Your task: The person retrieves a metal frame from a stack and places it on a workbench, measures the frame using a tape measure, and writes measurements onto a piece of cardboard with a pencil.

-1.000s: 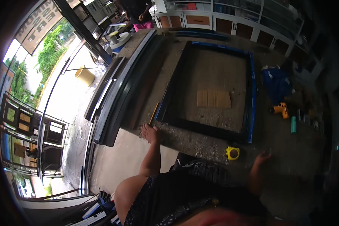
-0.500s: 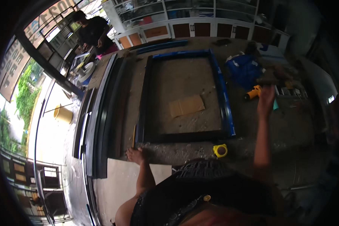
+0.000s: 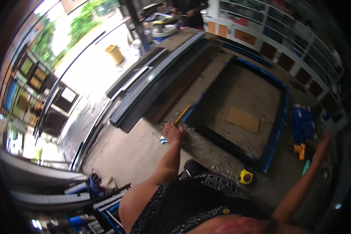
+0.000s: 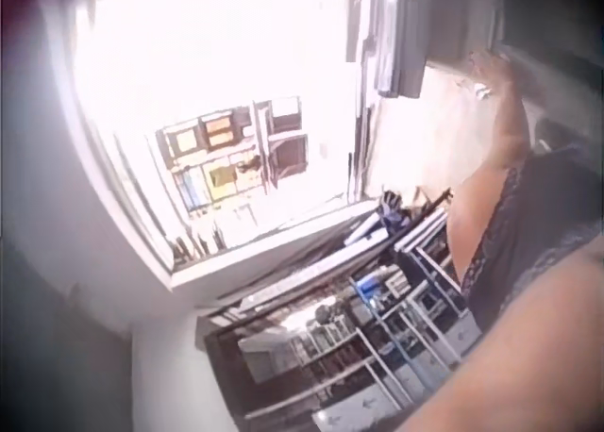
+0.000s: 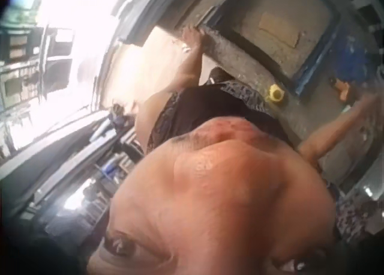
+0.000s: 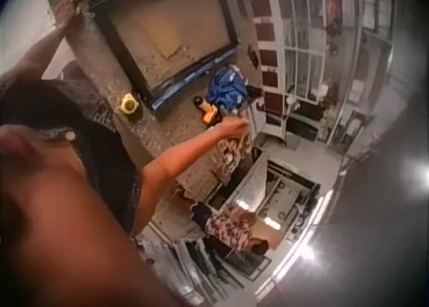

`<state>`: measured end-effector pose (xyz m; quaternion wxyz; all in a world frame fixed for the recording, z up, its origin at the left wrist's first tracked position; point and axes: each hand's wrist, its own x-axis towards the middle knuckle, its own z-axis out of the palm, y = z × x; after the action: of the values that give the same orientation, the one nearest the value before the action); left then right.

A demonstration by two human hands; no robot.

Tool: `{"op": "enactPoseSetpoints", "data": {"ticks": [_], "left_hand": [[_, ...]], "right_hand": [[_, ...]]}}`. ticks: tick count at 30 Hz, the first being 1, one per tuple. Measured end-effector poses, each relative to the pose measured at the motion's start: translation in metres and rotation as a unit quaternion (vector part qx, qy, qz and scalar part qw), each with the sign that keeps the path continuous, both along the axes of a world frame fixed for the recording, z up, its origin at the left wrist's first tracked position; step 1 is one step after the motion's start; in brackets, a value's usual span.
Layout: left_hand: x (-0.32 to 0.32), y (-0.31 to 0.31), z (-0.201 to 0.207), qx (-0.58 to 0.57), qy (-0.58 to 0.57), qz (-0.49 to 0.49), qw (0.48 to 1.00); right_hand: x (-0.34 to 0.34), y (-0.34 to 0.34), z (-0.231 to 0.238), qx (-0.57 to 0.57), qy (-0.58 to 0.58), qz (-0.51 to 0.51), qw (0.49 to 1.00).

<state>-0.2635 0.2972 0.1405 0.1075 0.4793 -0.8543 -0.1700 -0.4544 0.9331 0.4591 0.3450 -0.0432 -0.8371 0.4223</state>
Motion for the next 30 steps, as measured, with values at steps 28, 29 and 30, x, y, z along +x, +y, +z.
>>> {"op": "enactPoseSetpoints", "data": {"ticks": [28, 29, 30], "left_hand": [[-0.007, 0.011, 0.009, -0.008, 0.015, 0.004, 1.0], [-0.007, 0.011, 0.009, -0.009, 0.003, 0.006, 1.0], [-0.006, 0.011, 0.01, -0.013, 0.02, 0.004, 1.0]], "right_hand": [[0.203, 0.057, -0.379, 0.345, -0.162, -0.487, 0.786], [0.204, 0.056, -0.376, 0.338, -0.167, -0.489, 0.786], [0.204, 0.053, -0.372, 0.332, -0.172, -0.491, 0.787]]}}
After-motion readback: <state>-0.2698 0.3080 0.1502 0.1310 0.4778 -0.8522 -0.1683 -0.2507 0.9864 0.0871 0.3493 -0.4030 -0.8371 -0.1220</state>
